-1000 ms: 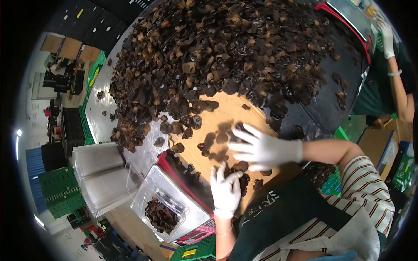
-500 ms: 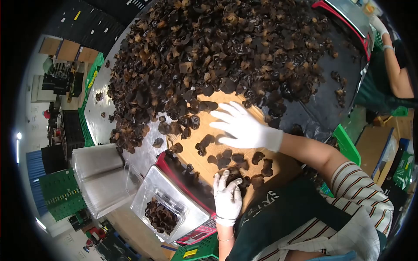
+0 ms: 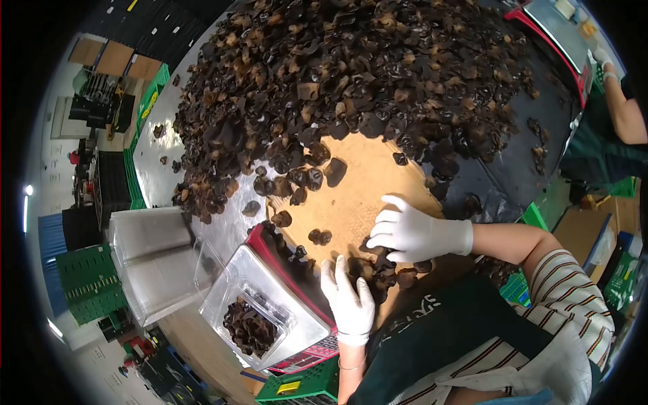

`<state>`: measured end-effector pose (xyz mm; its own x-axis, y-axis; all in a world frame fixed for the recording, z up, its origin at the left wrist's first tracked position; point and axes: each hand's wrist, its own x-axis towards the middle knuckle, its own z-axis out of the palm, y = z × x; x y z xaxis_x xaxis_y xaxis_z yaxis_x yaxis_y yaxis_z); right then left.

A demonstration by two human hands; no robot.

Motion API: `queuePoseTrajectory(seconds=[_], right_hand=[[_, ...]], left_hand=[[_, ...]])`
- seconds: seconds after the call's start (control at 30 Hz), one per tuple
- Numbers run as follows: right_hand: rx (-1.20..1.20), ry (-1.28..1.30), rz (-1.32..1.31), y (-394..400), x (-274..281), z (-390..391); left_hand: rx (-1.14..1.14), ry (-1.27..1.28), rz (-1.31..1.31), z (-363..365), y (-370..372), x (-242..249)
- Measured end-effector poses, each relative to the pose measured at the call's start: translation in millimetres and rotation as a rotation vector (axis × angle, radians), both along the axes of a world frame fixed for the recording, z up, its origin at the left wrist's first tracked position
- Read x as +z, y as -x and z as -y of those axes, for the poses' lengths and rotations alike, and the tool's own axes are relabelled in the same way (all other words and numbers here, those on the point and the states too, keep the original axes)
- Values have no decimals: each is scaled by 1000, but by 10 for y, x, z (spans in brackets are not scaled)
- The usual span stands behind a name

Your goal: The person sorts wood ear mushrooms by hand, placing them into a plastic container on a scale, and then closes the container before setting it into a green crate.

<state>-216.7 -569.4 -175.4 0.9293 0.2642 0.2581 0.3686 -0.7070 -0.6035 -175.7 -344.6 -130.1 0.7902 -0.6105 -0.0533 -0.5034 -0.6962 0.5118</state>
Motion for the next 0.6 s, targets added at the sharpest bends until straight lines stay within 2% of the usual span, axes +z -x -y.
queuePoseTrajectory(seconds=[0.1,0.23,0.33,0.4,0.43,0.53,0.57,0.6], right_hand=[[-90,-126,-132,26,117,60],[-233,-417,-48,138,304,277],[-18,-497,-417,341,613,774],[164,-599,-759,506,674,947],[219,-604,-690,554,631,967],[-111,-438,-384,526,514,778],[-183,-336,-481,482,513,708],[-236,-256,-356,431,429,585]], left_hand=[[-30,-9,54,83,-77,-30],[-27,-81,193,171,-227,-75],[-44,-166,297,248,-300,-169],[-59,-237,364,272,-341,-290],[-52,-248,338,294,-351,-322],[-46,-258,307,338,-369,-440],[-53,-244,332,334,-388,-508],[-59,-232,357,339,-405,-528]])
